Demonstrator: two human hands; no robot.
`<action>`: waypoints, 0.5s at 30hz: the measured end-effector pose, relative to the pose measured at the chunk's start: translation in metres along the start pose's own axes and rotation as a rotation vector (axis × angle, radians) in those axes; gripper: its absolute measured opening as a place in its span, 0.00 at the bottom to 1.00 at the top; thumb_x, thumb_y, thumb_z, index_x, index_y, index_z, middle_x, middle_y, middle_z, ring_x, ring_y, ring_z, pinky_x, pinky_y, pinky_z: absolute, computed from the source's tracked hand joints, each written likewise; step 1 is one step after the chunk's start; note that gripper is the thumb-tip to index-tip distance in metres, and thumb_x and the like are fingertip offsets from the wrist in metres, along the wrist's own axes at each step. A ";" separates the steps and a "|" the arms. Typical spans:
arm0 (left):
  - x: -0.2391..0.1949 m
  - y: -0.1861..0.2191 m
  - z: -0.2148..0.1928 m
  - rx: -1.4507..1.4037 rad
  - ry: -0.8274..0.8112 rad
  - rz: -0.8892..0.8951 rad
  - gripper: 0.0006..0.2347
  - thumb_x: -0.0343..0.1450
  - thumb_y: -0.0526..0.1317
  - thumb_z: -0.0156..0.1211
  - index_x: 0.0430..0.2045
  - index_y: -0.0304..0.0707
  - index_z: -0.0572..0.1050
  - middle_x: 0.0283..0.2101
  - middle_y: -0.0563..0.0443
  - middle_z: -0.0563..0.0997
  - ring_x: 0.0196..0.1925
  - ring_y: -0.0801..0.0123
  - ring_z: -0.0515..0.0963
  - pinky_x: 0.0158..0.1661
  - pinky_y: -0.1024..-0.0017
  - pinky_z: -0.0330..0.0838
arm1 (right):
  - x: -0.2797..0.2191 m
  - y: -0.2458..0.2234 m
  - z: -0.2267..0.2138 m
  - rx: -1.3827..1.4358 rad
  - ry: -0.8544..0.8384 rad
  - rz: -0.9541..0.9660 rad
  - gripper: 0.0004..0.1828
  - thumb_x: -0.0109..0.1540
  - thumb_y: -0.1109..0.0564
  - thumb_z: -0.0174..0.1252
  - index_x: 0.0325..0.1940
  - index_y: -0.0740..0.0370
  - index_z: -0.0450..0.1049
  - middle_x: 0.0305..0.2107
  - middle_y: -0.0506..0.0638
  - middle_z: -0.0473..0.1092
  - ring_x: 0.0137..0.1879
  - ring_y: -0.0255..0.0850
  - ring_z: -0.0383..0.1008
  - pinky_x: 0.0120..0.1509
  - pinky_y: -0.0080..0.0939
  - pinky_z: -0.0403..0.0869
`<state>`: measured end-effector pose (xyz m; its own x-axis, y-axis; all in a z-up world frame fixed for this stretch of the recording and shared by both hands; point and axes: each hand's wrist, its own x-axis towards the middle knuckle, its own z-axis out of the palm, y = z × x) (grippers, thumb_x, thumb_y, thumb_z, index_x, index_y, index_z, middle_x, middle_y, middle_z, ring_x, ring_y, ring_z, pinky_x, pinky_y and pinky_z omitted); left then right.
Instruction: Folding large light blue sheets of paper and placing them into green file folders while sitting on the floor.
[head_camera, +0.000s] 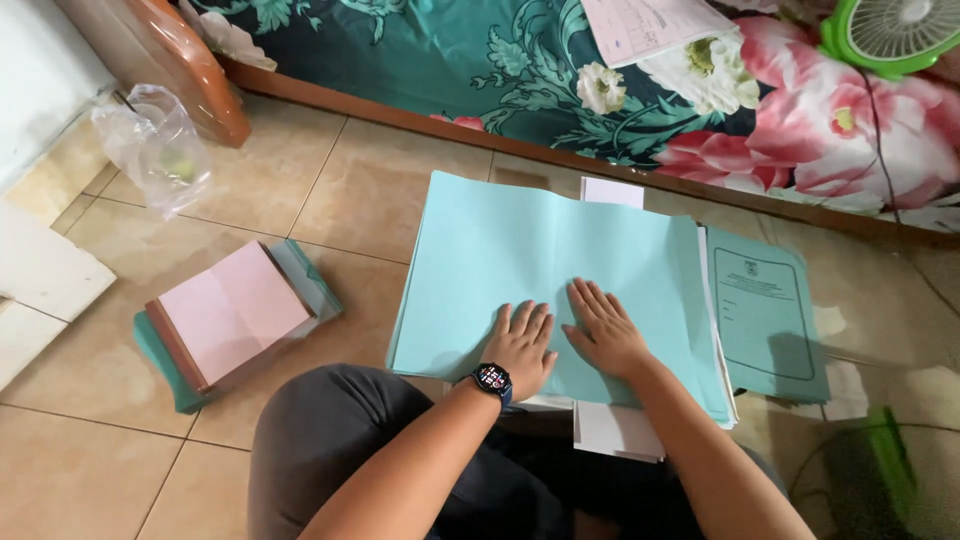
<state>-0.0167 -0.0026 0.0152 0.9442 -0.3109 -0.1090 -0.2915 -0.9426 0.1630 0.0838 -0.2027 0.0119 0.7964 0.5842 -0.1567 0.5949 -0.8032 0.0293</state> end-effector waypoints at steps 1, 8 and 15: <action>-0.001 0.000 -0.001 0.005 0.007 0.003 0.28 0.79 0.52 0.25 0.72 0.35 0.48 0.78 0.43 0.45 0.79 0.51 0.40 0.72 0.45 0.27 | -0.013 0.008 0.000 -0.003 0.009 0.003 0.43 0.69 0.29 0.32 0.84 0.46 0.35 0.80 0.44 0.35 0.84 0.41 0.33 0.84 0.48 0.38; -0.003 -0.002 -0.001 -0.048 0.055 -0.003 0.28 0.78 0.52 0.25 0.72 0.36 0.50 0.78 0.44 0.47 0.80 0.52 0.41 0.73 0.46 0.26 | -0.077 0.085 0.031 0.136 -0.059 0.417 0.49 0.68 0.21 0.26 0.84 0.49 0.34 0.80 0.51 0.33 0.84 0.47 0.29 0.85 0.50 0.36; -0.009 -0.001 -0.011 -0.067 0.032 0.023 0.26 0.77 0.51 0.27 0.72 0.46 0.54 0.78 0.44 0.48 0.79 0.49 0.41 0.72 0.44 0.27 | -0.081 0.087 0.037 0.049 -0.093 0.517 0.48 0.69 0.23 0.21 0.83 0.56 0.35 0.80 0.54 0.34 0.85 0.48 0.31 0.85 0.50 0.38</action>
<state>-0.0236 0.0025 0.0268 0.9421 -0.3272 -0.0728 -0.3033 -0.9246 0.2306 0.0669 -0.3243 -0.0094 0.9701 0.0996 -0.2211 0.1197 -0.9896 0.0798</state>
